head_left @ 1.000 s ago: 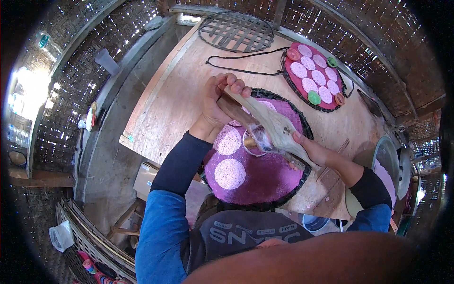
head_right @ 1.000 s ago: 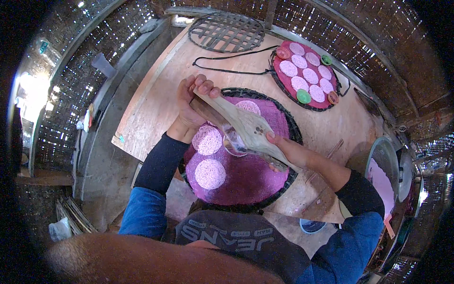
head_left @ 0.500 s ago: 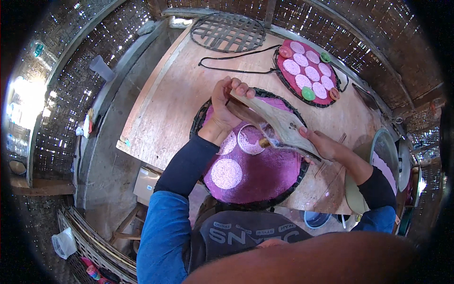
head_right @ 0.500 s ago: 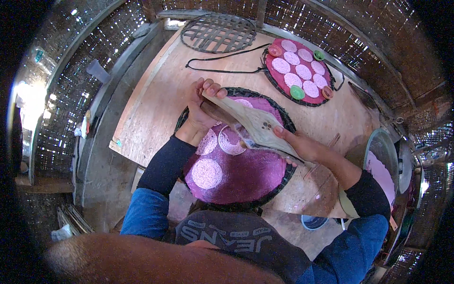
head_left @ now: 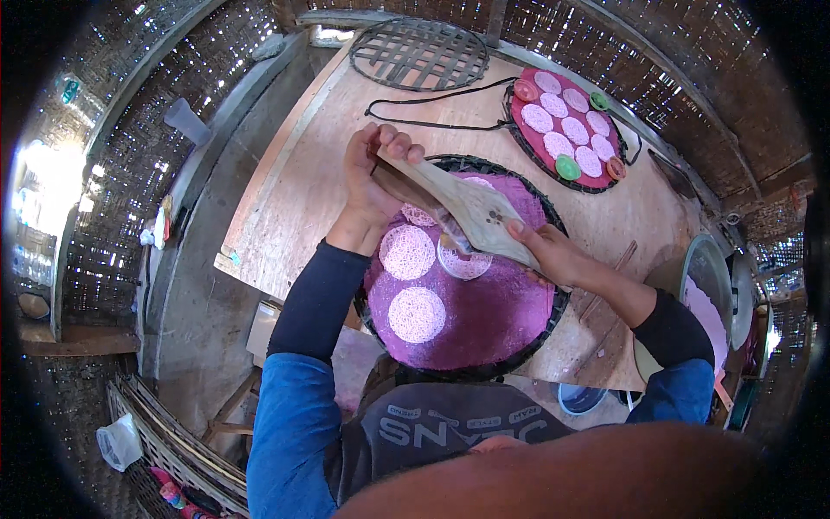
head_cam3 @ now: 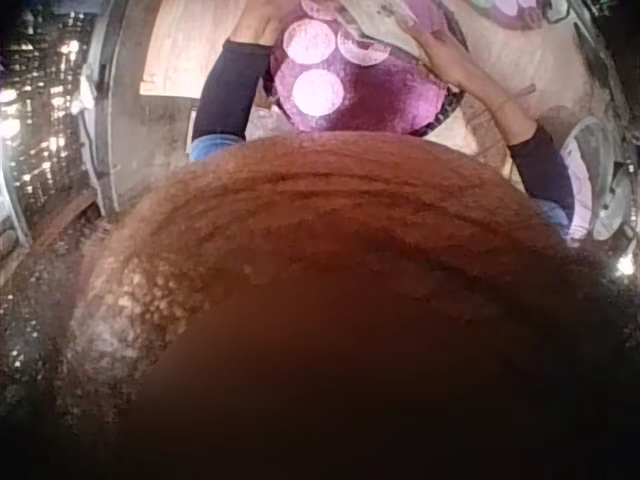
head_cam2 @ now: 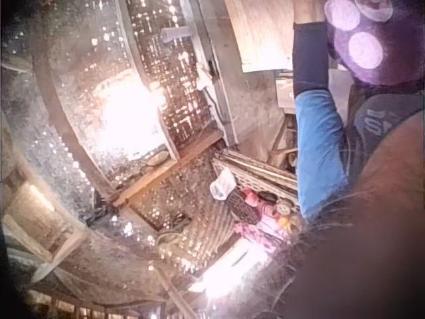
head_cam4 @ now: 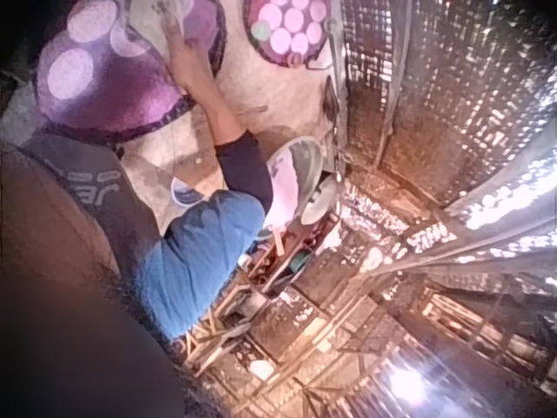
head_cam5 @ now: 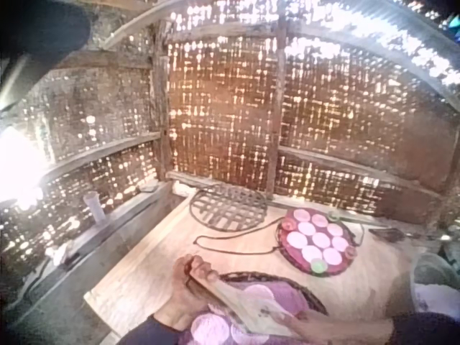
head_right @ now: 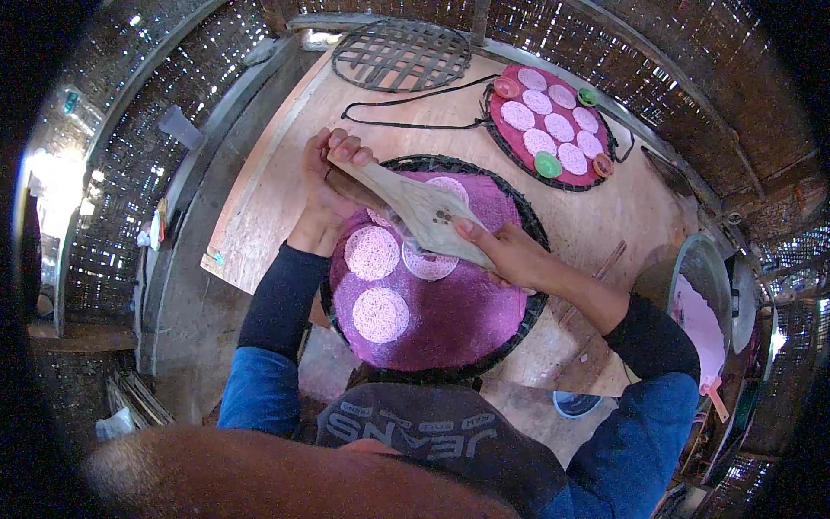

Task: The person scoops pink batter from a bowl and pours it into circular molds on a purple mat using a wooden scoop. The person then uses a small metal ring to smooth the batter in the molds. The person repeats this process to fill multiple molds.

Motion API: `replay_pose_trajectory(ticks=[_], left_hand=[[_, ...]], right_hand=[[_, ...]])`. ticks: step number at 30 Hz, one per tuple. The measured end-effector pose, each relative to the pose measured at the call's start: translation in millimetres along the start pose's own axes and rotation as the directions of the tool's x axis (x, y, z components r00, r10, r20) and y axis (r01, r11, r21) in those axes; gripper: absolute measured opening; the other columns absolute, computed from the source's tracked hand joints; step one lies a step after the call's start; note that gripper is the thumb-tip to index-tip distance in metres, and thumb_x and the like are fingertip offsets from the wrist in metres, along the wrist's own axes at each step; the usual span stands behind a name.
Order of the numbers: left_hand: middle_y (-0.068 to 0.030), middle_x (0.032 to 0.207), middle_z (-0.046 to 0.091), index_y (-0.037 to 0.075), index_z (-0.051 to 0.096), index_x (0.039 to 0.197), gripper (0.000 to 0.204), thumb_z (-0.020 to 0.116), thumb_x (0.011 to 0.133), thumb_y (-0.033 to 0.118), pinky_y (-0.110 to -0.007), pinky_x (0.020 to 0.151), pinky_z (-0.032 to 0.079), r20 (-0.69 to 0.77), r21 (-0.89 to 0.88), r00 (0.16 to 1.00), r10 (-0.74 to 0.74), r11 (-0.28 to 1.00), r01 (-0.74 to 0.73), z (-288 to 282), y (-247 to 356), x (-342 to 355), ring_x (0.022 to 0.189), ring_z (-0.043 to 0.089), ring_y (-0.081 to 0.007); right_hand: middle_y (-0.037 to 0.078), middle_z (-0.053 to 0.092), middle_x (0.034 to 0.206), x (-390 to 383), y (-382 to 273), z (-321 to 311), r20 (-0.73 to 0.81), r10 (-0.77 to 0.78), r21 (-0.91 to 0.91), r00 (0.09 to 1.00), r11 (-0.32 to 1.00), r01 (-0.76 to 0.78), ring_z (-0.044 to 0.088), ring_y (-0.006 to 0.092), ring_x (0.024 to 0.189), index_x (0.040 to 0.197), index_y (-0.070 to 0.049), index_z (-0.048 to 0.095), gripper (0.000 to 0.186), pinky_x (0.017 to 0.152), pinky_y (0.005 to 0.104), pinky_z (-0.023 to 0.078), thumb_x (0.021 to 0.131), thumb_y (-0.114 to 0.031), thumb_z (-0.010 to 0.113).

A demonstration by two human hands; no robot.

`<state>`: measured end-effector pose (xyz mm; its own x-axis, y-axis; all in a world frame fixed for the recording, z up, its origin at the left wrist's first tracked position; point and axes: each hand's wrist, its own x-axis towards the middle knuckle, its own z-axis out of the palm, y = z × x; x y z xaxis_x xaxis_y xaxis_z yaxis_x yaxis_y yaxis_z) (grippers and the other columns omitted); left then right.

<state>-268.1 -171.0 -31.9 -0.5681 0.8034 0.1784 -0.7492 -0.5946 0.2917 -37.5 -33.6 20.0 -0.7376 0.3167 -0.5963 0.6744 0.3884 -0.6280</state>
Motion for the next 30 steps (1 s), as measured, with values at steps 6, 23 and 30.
replay_pose_trajectory(ticks=[6, 23, 30], left_hand=[[-0.0013, 0.063, 0.044, 0.01, 0.046, 0.071, 0.025, 0.041, 0.089, 0.026, -0.03, 0.068, 0.04, -0.11, -0.064, 0.994, 0.005, 0.998, -0.012, 8.8, -15.6, -16.6, 0.064, 0.042, -0.0149], [-0.0025, 0.062, 0.044, 0.01, 0.045, 0.072, 0.028, 0.039, 0.089, 0.031, -0.032, 0.067, 0.04, 0.056, 0.029, 0.998, 0.025, 0.999, -0.027, 7.7, -23.8, 6.4, 0.066, 0.045, -0.0197], [-0.01, 0.125, 0.045, 0.004, 0.032, 0.135, 0.097, 0.053, 0.069, 0.071, -0.038, 0.1, 0.033, 0.228, 0.177, 0.951, -0.208, 0.969, 0.169, 46.8, 9.3, -15.1, 0.121, 0.039, -0.0254]], right_hand=[[0.006, 0.047, 0.044, -17.6, -3.1, -7.3, 0.072, 0.06, 0.026, 0.996, 0.998, -0.062, 0.051, 0.0159, 0.041, 0.052, 0.0, 0.055, 0.085, 0.042, 0.0303, 0.042, 0.079, -0.076, 0.028], [0.008, 0.05, 0.049, -4.8, 26.1, -6.3, -0.232, -0.008, -0.19, 0.973, 0.981, -0.037, 0.051, 0.0162, 0.046, 0.057, 0.002, 0.056, 0.081, 0.047, 0.0331, 0.043, 0.082, -0.072, 0.032], [0.007, 0.053, 0.054, -2.2, 28.7, 2.0, -0.241, -0.161, 0.139, 0.957, 0.97, 0.199, 0.051, 0.0164, 0.049, 0.072, 0.005, 0.059, 0.081, 0.051, 0.0336, 0.044, 0.08, -0.072, 0.036]])
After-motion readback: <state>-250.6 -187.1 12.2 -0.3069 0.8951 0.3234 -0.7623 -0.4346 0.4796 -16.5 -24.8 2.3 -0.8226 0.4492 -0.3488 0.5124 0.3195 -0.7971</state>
